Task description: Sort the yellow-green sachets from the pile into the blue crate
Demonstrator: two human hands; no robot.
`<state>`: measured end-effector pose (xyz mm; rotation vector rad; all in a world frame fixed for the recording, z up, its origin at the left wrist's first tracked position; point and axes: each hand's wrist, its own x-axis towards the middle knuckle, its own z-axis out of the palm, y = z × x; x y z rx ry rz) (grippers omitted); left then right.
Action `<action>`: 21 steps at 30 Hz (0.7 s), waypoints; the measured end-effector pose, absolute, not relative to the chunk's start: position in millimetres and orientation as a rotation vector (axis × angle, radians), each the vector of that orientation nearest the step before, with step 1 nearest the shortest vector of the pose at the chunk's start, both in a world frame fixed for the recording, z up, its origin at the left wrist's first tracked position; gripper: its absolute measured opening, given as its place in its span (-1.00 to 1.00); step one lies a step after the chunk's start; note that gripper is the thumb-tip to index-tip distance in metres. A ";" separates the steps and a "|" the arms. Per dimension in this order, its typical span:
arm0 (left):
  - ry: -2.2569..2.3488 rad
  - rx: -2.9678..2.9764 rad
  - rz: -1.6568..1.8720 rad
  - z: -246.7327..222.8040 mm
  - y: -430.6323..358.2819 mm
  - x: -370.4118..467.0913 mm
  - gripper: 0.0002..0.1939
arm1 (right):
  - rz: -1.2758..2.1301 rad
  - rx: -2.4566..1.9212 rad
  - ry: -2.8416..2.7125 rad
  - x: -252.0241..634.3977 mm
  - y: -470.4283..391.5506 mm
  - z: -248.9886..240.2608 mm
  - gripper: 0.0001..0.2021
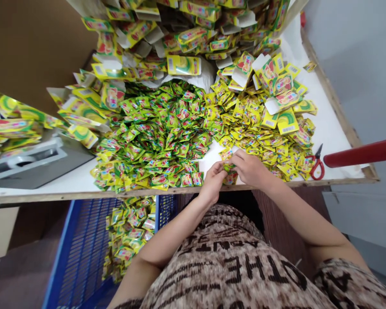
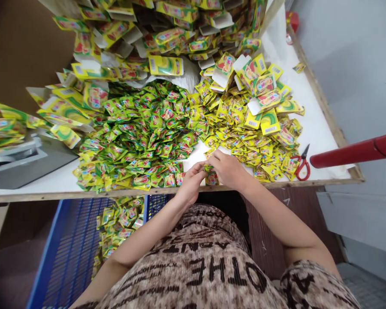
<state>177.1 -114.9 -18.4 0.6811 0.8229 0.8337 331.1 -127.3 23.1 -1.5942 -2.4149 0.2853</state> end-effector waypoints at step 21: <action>0.769 0.852 0.752 -27.0 -109.3 167.4 -0.67 | 0.382 -1.566 -2.270 335.2 -139.4 23.8 -0.75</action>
